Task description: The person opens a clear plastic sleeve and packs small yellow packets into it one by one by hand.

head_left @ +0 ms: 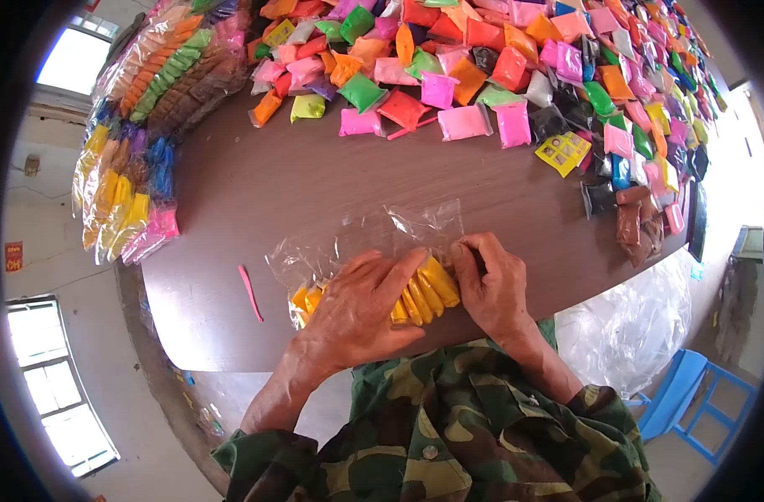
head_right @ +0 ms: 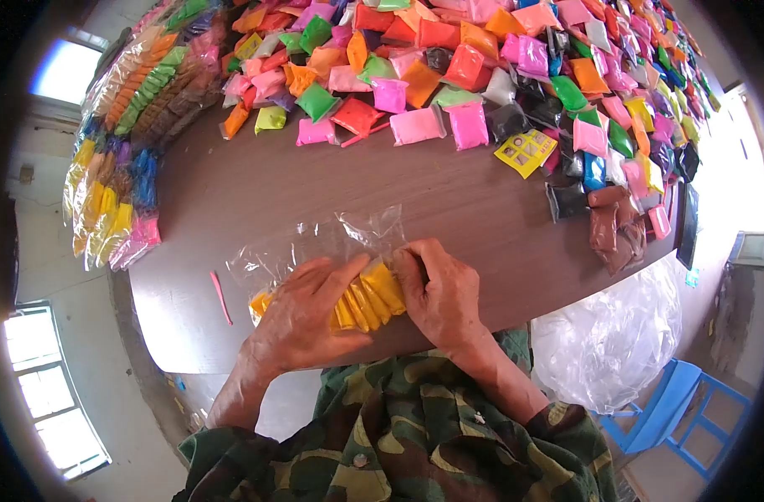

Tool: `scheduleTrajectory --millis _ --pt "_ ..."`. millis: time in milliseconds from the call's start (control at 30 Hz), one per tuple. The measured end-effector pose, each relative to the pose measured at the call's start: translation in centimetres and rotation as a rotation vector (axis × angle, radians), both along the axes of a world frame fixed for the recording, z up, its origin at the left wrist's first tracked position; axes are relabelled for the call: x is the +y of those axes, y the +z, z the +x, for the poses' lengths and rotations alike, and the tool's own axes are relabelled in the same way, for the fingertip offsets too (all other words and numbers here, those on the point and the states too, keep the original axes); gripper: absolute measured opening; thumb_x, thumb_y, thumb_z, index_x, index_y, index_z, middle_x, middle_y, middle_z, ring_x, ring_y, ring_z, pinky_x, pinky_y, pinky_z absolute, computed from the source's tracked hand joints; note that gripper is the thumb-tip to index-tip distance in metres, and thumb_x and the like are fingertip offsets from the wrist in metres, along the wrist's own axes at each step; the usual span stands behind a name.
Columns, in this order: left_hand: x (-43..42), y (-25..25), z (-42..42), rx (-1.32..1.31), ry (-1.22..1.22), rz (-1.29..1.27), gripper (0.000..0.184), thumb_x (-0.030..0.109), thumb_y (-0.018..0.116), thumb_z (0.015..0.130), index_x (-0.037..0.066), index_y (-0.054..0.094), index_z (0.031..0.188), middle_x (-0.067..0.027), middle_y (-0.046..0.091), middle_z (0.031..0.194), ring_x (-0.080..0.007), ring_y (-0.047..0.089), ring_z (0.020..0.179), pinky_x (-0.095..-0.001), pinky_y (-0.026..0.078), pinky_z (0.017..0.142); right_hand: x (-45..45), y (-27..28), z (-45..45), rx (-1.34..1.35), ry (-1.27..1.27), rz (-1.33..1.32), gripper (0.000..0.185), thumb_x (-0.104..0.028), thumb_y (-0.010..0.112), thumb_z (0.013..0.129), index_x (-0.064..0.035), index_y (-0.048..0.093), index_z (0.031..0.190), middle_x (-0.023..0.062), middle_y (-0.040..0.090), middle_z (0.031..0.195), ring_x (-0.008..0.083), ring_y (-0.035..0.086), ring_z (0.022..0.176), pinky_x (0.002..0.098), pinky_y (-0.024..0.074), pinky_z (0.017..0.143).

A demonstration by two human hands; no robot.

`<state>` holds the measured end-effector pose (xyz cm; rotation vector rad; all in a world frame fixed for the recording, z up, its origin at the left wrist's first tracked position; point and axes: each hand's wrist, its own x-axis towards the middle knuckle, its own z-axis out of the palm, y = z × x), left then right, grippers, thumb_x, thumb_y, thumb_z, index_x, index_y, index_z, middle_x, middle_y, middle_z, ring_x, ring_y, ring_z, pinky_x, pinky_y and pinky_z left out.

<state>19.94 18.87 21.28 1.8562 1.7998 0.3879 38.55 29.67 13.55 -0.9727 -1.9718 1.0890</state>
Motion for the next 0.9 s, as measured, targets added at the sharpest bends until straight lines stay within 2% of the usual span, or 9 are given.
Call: scheduleTrajectory --millis 133,267,467,567,633,900 --pt "0.9 0.3 1.2 0.011 0.029 0.024 0.081 0.028 0.084 0.077 0.003 0.049 0.146 -0.0198 0.066 0.131 -0.0388 0.062 0.123 -0.0505 0.040 0.117 0.1 0.5 -0.1 0.013 -0.001 -0.018 0.006 -0.006 0.071 0.098 -0.0049 0.065 0.099 0.0172 0.069 0.080 0.0378 0.070 0.070 0.0399 0.0547 0.062" --pt "1.5 -0.3 1.3 -0.044 0.018 0.006 0.073 0.024 0.084 0.073 0.005 0.056 0.138 -0.0189 0.068 0.125 -0.0408 0.063 0.122 -0.0503 0.046 0.109 0.2 0.5 -0.2 0.049 -0.010 -0.027 0.007 -0.005 0.072 0.097 -0.0046 0.065 0.098 0.0170 0.069 0.079 0.0380 0.070 0.070 0.0401 0.0543 0.061" --pt "1.9 -0.4 1.1 -0.120 -0.043 -0.023 0.061 0.022 0.081 0.076 0.003 0.059 0.129 -0.0208 0.068 0.125 -0.0405 0.062 0.122 -0.0486 0.045 0.110 0.1 0.4 -0.2 0.044 -0.041 -0.016 0.009 -0.005 0.072 0.096 -0.0044 0.063 0.098 0.0163 0.069 0.081 0.0377 0.070 0.071 0.0399 0.0545 0.062" --pt "1.9 -1.0 1.2 -0.158 -0.048 0.016 0.061 0.020 0.082 0.075 0.004 0.060 0.130 -0.0203 0.069 0.119 -0.0417 0.064 0.118 -0.0487 0.048 0.107 0.0 0.1 -0.2 0.056 -0.043 0.013 0.009 -0.004 0.072 0.097 -0.0044 0.064 0.100 0.0162 0.070 0.082 0.0374 0.071 0.072 0.0397 0.0549 0.063" --pt "1.9 -1.1 1.2 -0.154 -0.060 0.000 0.063 0.019 0.082 0.075 0.004 0.060 0.132 -0.0205 0.069 0.120 -0.0421 0.063 0.119 -0.0487 0.047 0.108 -0.1 0.1 -0.2 0.051 -0.045 0.057 0.008 -0.004 0.071 0.097 -0.0045 0.064 0.101 0.0164 0.070 0.083 0.0370 0.072 0.074 0.0394 0.0554 0.064" --pt "1.4 -0.1 1.5 -0.081 0.009 0.087 0.074 0.027 0.085 0.075 0.004 0.057 0.139 -0.0206 0.067 0.128 -0.0418 0.061 0.124 -0.0499 0.045 0.111 -0.4 0.1 0.1 0.042 -0.073 -0.077 0.008 -0.008 0.071 0.099 -0.0043 0.065 0.105 0.0167 0.072 0.085 0.0360 0.074 0.075 0.0385 0.0572 0.067"
